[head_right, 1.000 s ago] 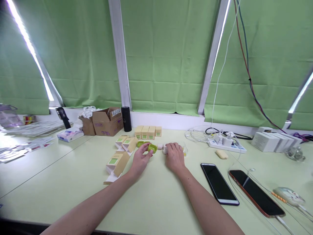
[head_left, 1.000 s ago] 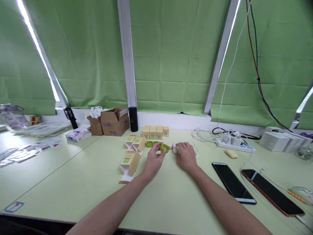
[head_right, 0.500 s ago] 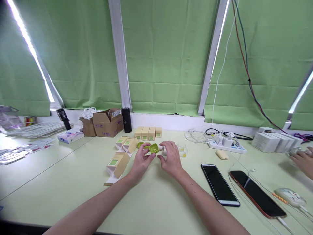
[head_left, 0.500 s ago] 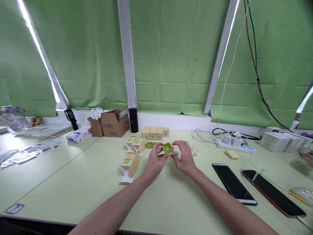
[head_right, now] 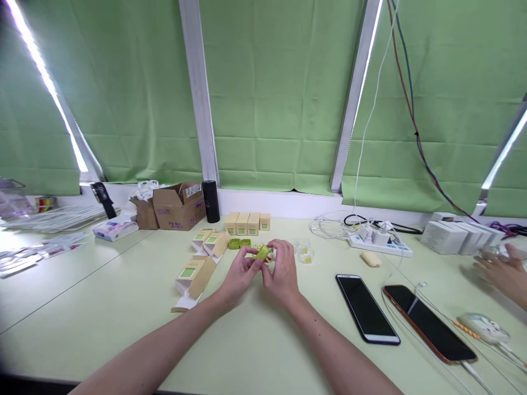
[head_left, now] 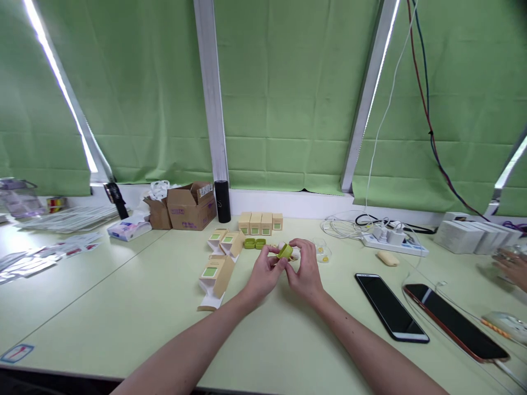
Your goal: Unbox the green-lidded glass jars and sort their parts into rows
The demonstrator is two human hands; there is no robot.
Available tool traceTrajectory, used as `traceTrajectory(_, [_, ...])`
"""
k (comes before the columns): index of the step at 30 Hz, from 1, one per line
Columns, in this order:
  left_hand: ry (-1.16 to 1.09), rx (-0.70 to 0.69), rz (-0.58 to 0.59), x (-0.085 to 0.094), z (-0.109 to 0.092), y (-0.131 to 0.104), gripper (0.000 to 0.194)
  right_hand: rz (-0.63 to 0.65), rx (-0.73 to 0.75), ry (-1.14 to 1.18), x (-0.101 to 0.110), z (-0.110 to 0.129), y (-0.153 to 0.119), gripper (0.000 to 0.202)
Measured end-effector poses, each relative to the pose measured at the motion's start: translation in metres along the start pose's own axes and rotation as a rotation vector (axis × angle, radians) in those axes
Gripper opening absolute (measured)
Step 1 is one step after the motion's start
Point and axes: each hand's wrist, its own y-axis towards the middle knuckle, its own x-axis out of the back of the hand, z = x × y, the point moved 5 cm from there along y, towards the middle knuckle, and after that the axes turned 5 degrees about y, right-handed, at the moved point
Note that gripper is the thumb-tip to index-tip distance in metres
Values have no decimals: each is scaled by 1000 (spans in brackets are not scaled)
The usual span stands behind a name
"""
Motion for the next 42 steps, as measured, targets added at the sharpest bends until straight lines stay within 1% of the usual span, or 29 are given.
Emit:
traceTrajectory(4, [40,-4,17,-1,-1,-1,57,9,28,-10,3,4,1,37])
traceTrajectory(9, [185,-39,-50,6,-2,-1,52,41,42,-24,6,7,2,41])
traceTrajectory(11, [207,-64,-62,7,-4,-1,50,42,40,-30,7,7,2,42])
traceTrajectory(19, [202,-65,-81,7,-12,-3,47,59,38,-29,8,4,1,41])
traceTrajectory(28, [150,-70,-52,8,-10,-2,43,72,12,33,9,7,0,40])
traceTrajectory(34, [141,-72,-86,9,-12,-3,40,72,1,83,8,6,-3,40])
traceTrajectory(38, [156,-87,-100,9,-14,-4,34,81,-7,103,6,2,-5,41])
traceTrajectory(42, [238,-119,-92,10,-15,-4,27,105,-37,125,4,-1,-6,40])
